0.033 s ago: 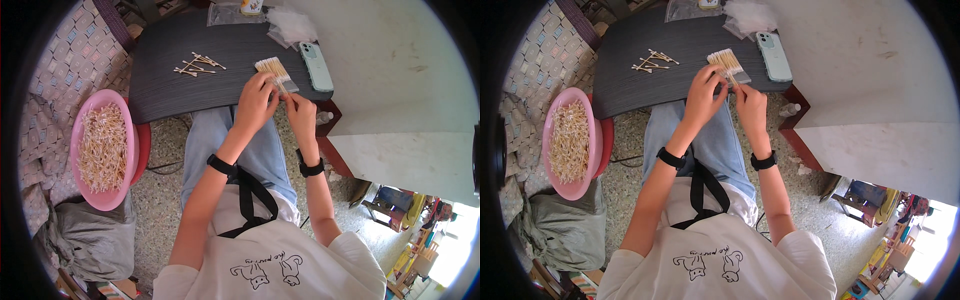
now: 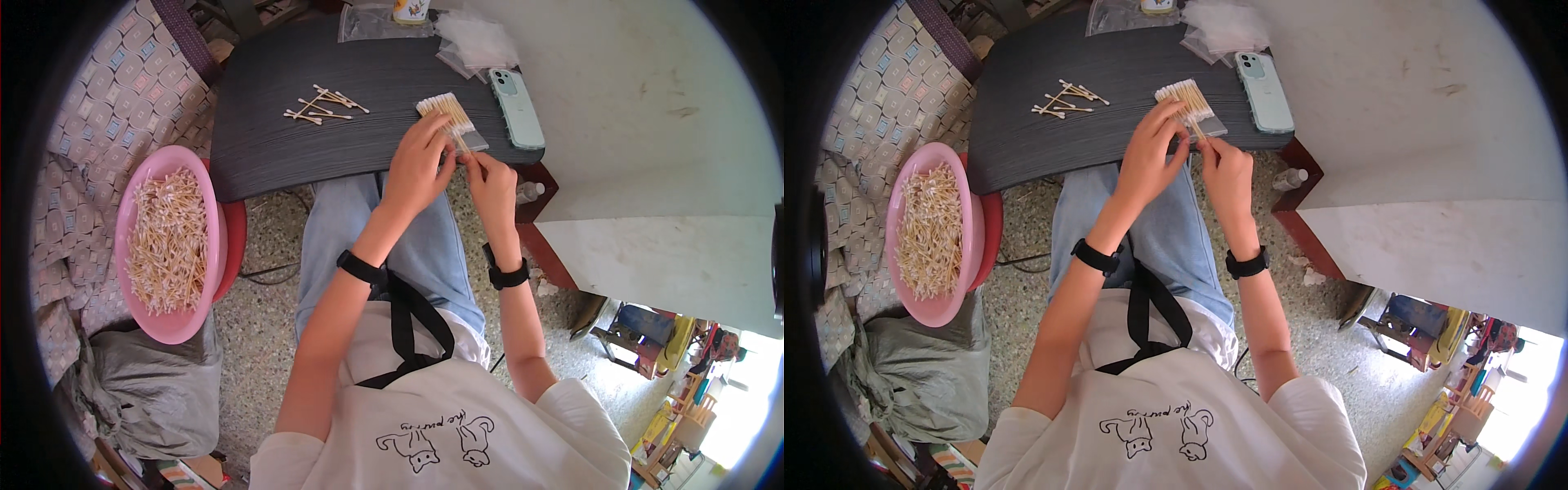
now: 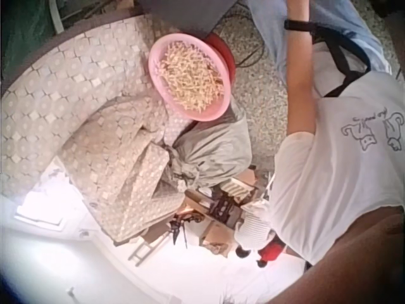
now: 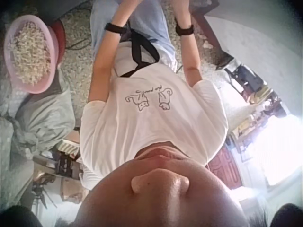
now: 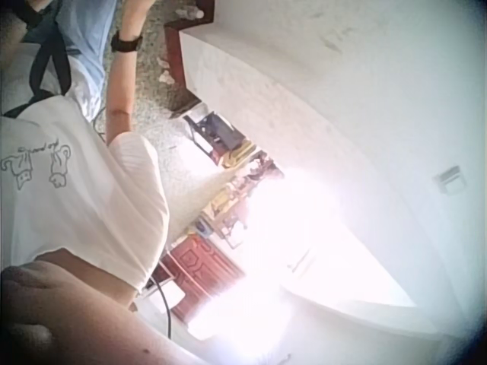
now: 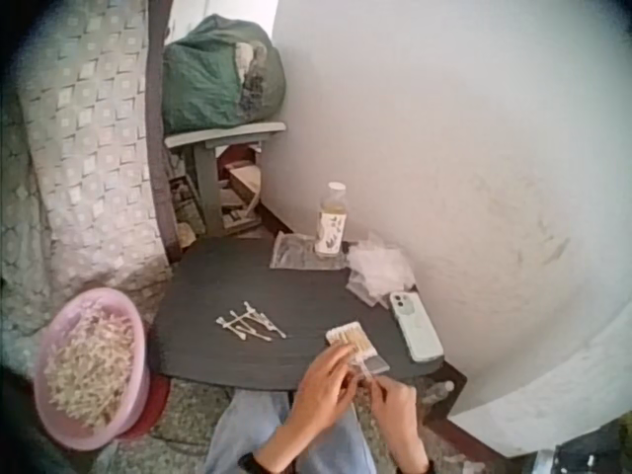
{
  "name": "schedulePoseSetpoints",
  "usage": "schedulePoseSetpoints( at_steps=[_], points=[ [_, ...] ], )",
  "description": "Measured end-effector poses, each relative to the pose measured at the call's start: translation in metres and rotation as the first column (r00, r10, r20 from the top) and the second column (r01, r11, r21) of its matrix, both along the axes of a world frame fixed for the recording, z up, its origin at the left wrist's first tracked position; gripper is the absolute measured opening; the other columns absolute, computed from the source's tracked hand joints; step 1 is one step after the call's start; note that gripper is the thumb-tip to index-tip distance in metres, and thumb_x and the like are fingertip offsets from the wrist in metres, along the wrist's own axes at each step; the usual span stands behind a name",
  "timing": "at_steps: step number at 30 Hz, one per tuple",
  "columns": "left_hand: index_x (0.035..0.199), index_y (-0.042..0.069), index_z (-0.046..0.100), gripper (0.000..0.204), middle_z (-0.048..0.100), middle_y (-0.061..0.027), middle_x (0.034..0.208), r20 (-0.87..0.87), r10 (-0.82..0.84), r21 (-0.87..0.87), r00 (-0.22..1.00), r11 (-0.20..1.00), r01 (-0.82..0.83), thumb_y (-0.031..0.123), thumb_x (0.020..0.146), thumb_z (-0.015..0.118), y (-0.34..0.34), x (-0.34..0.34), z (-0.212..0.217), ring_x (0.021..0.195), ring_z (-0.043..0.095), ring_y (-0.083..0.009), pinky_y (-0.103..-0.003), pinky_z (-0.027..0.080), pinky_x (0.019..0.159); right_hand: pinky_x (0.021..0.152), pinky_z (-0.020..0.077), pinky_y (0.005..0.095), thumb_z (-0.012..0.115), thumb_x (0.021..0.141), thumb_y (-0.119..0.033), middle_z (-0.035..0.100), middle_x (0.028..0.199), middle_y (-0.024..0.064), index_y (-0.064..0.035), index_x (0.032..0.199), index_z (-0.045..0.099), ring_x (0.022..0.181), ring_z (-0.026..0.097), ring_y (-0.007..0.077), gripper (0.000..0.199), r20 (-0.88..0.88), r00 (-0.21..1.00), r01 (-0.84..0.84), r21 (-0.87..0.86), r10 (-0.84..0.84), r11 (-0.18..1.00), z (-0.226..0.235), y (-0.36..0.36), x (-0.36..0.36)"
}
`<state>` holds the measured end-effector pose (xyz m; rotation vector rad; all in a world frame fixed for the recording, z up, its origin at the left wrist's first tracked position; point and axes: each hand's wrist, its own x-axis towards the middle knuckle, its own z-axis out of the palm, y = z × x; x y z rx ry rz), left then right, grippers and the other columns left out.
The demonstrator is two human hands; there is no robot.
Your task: The person removes cotton swabs from a pink bowl, aligns them on a table, and places them into small plastic bags by hand.
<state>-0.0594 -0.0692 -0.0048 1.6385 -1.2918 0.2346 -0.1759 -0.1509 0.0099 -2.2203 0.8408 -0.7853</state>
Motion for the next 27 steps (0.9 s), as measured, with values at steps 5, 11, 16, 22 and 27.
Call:
schedulePoseSetpoints(
  at_steps=[5, 11, 16, 22, 27],
  points=[
    [0.095, 0.001, 0.053, 0.01, 0.05, -0.0183, 0.134, 0.046, -0.071, 0.177, 0.996, 0.982, 0.062, 0.009, 0.088, 0.054, -0.001, 0.005, -0.009, 0.131, 0.041, -0.0328, -0.046, 0.03, 0.11, 0.049, 0.0427, 0.0346, 0.06, 0.088, -0.01, 0.058, 0.062, 0.0202, 0.0032, 0.086, 0.067, 0.051, 0.058, 0.0321, 0.016, 0.015, 1.0, 0.002, 0.035, -0.002, 0.999, -0.004, 0.0, -0.002],
    [0.096, 0.0, 0.053, 0.014, 0.05, -0.0189, 0.134, 0.034, -0.079, 0.204, 0.996, 0.976, 0.071, 0.012, 0.093, 0.049, 0.001, 0.006, -0.009, 0.13, 0.043, -0.0312, -0.046, 0.029, 0.111, 0.05, 0.0434, 0.0347, 0.059, 0.088, -0.011, 0.059, 0.063, 0.0203, 0.0033, 0.086, 0.067, 0.053, 0.059, 0.0319, 0.016, 0.015, 1.0, -0.01, 0.089, 0.008, 0.996, 0.001, 0.0, 0.0],
    [0.101, -0.001, 0.054, 0.017, 0.051, -0.0193, 0.133, 0.042, -0.091, 0.21, 0.995, 0.974, 0.08, 0.013, 0.095, 0.046, 0.0, 0.007, -0.012, 0.128, 0.045, -0.0318, -0.045, 0.03, 0.111, 0.052, 0.0453, 0.0384, 0.058, 0.087, -0.009, 0.06, 0.067, 0.0227, 0.0035, 0.081, 0.066, 0.06, 0.061, 0.0374, 0.016, -0.014, 1.0, -0.005, 0.013, 0.005, 1.0, -0.007, -0.006, 0.009],
    [0.107, -0.003, 0.054, 0.021, 0.049, -0.02, 0.134, -0.019, -0.117, 0.204, 0.993, 0.972, 0.118, 0.013, 0.095, 0.046, 0.002, 0.007, -0.014, 0.127, 0.045, -0.0322, -0.045, 0.029, 0.111, 0.056, 0.0476, 0.0439, 0.057, 0.086, -0.009, 0.061, 0.071, 0.0242, 0.0043, 0.079, 0.064, 0.067, 0.062, 0.041, 0.017, -0.082, 0.997, 0.008, -0.071, -0.014, 0.997, -0.003, -0.009, 0.015],
    [0.12, -0.003, 0.05, 0.029, 0.049, -0.0185, 0.135, 0.069, -0.167, 0.225, 0.983, 0.963, 0.148, 0.011, 0.096, 0.044, 0.004, 0.008, -0.012, 0.13, 0.042, -0.0304, -0.044, 0.029, 0.111, 0.061, 0.0495, 0.0465, 0.055, 0.087, -0.011, 0.061, 0.072, 0.0255, 0.0048, 0.077, 0.063, 0.07, 0.062, 0.0428, 0.02, -0.118, 0.993, -0.005, -0.145, -0.012, 0.989, -0.003, -0.012, 0.02]
  ],
)
